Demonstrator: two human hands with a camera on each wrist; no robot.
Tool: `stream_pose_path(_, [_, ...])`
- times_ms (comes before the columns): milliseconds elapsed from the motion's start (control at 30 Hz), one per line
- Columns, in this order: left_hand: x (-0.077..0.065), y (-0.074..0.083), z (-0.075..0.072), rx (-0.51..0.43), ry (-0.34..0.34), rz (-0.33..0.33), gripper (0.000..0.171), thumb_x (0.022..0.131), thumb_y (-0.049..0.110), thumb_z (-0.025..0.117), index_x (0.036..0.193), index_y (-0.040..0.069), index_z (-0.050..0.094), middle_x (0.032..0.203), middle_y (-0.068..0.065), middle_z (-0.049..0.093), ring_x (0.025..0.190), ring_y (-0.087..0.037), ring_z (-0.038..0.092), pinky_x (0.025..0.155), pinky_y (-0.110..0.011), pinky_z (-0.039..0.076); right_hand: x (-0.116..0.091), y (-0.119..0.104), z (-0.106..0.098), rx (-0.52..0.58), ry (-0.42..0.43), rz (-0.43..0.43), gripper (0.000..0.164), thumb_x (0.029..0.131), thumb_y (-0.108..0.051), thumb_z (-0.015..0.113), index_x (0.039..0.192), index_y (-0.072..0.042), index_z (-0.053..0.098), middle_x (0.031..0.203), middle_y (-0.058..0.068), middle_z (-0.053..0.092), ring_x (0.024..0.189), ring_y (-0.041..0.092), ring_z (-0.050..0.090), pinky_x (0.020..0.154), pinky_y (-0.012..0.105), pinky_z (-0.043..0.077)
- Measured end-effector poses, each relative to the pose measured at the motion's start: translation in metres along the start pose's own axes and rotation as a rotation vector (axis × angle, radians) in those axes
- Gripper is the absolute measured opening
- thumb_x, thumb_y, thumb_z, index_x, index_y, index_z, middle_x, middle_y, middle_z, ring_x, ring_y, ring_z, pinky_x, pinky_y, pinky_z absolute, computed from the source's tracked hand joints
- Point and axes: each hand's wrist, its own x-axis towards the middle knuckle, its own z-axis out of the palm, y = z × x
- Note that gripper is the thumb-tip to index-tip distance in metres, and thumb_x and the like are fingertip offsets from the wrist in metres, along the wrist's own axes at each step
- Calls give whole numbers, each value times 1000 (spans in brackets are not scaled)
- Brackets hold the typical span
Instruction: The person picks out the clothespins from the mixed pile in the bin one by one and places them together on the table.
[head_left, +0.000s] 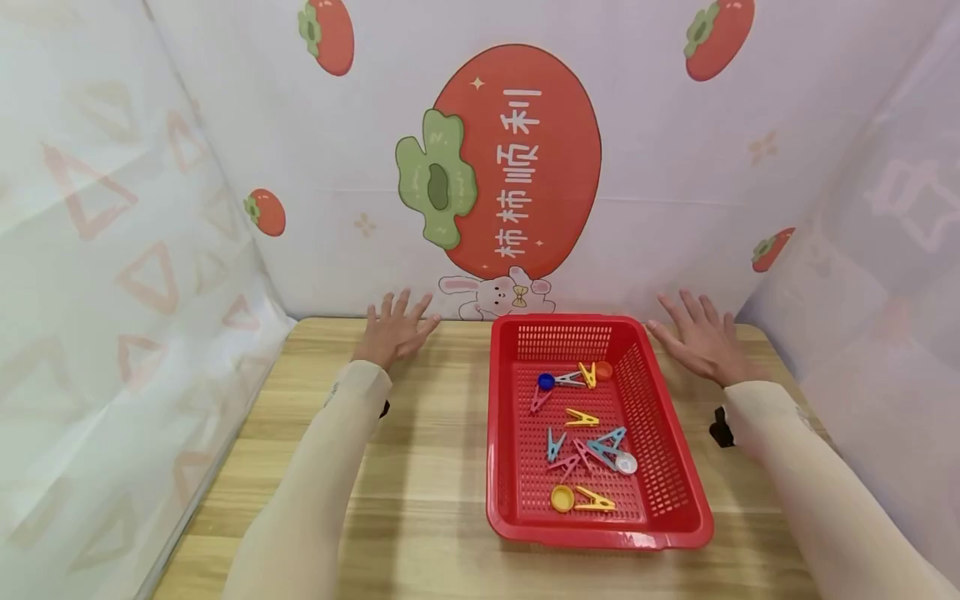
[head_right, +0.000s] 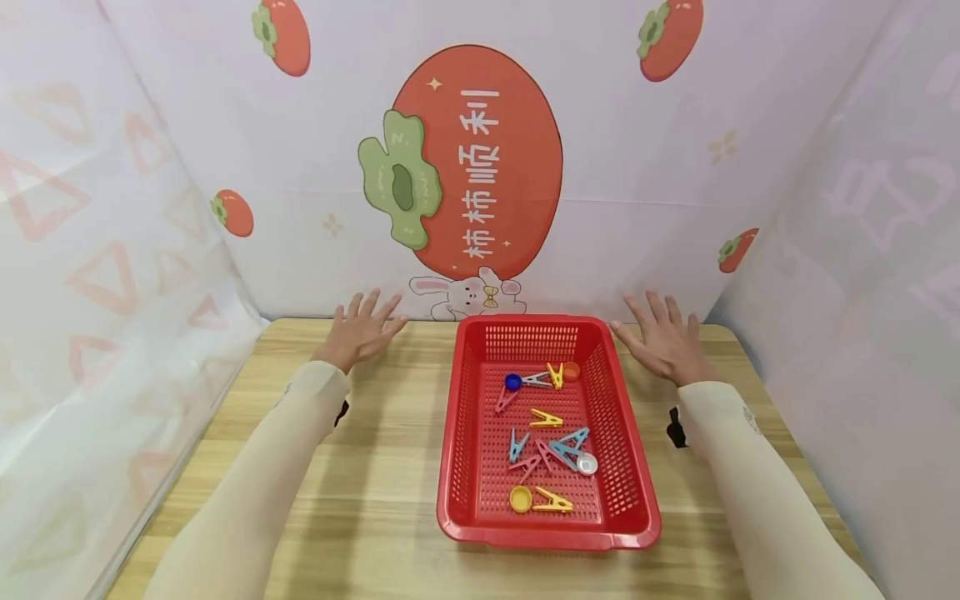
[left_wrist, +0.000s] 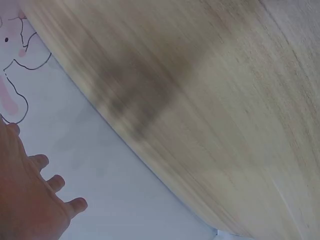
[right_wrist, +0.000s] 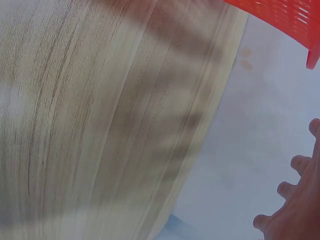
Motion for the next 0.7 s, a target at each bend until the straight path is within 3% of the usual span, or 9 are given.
stream_pose_path(367, [-8,25,-6,7,34,79,70,114,63,25,176,31,17,184,-14,9,169,-47,7,133,-71,7,-4,-7,2,-11,9,-28,85,111,-67,33,176,-16,12,178,33,9,160,65,7,119,90,2])
stream_pose_path(700, [-13,46,-8,30,36,121,73,111,67,28,175,33,20,183,-14,17,168,-44,15,134,-67,15,-12,-16,1,6,70,-96,77,114,-60,35,174,-14,20,178,31,14,159,64,13,119,90,6])
